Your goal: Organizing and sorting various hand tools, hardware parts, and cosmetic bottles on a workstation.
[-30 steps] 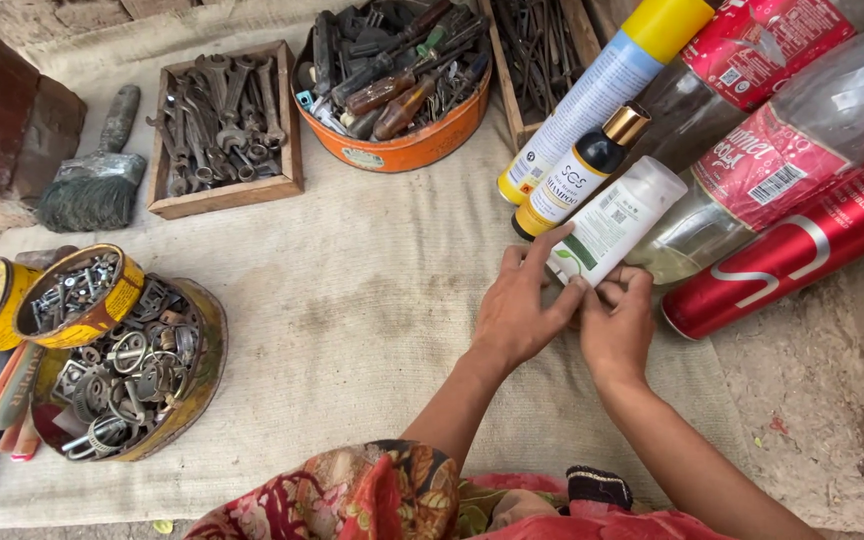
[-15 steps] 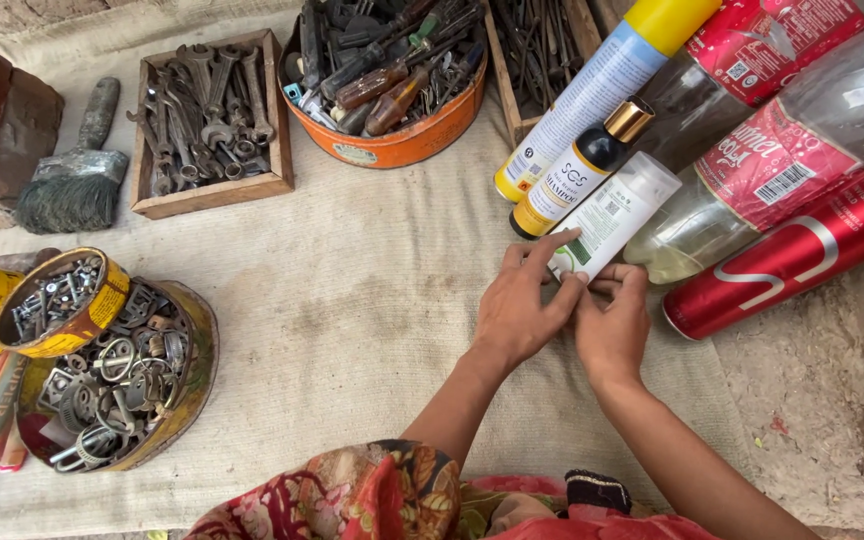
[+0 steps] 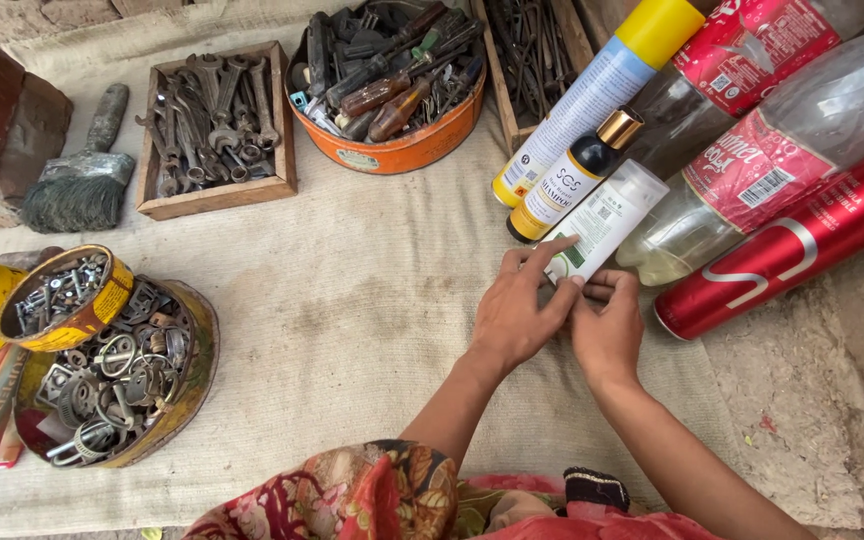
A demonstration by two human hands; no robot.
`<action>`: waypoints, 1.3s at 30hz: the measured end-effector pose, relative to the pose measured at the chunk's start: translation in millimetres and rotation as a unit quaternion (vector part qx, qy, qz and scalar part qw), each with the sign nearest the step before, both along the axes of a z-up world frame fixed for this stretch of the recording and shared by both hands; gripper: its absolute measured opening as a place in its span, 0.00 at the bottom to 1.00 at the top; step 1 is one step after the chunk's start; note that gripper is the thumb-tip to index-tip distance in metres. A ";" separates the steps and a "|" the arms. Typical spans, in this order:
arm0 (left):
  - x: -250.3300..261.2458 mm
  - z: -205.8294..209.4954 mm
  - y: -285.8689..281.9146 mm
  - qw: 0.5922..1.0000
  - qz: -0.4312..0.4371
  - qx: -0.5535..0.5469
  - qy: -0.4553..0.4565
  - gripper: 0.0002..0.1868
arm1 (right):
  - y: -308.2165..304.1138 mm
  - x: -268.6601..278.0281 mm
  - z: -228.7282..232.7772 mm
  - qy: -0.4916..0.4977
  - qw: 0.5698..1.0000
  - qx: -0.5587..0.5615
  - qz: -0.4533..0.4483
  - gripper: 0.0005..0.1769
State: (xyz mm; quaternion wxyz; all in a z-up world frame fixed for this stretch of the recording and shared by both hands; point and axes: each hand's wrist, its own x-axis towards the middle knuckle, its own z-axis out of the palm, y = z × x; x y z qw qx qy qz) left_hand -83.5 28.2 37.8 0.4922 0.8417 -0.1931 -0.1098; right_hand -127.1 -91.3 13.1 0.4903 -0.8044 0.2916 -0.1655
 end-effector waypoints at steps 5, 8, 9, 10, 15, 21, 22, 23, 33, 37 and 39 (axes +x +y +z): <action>-7.6 2.6 5.2 1.000 0.003 -0.004 -0.004 0.31 | 4.0 -7.5 7.1 -0.001 1.000 0.029 -0.006 0.21; -12.4 1.5 7.8 1.000 0.006 -0.001 -0.006 0.31 | 2.0 -12.6 3.4 -0.005 0.998 0.061 -0.010 0.20; -14.5 0.2 8.8 1.000 0.009 -0.004 -0.013 0.31 | 0.7 -14.7 0.0 -0.010 0.997 0.072 -0.008 0.19; -16.7 1.8 9.9 1.000 0.008 -0.005 -0.015 0.31 | 2.9 -16.9 2.6 -0.012 0.997 0.072 -0.008 0.19; -40.1 7.3 24.5 0.999 0.035 -0.013 -0.028 0.30 | 12.7 -36.2 3.2 0.005 0.995 0.095 -0.010 0.19; -73.8 -5.7 58.2 0.995 0.060 0.029 -0.071 0.33 | 28.6 -61.3 4.8 0.047 0.993 0.080 0.070 0.17; -78.7 -7.8 64.5 0.995 0.064 0.030 -0.071 0.33 | 34.4 -65.6 6.6 0.048 0.993 0.080 0.074 0.17; -83.7 -10.1 71.0 0.993 0.079 0.067 -0.061 0.35 | 40.3 -69.9 8.3 0.064 0.992 0.061 0.095 0.17; -122.3 -35.4 122.8 0.958 0.043 0.284 0.000 0.37 | 58.0 -104.1 -1.5 0.117 0.963 -0.131 0.203 0.18; -125.9 -38.7 124.7 0.956 0.033 0.291 0.004 0.37 | 59.5 -116.3 -3.7 0.093 0.961 -0.137 0.221 0.18; -127.5 -39.6 123.3 0.958 0.046 0.283 -0.006 0.36 | 59.9 -123.4 0.1 0.108 0.964 -0.119 0.212 0.19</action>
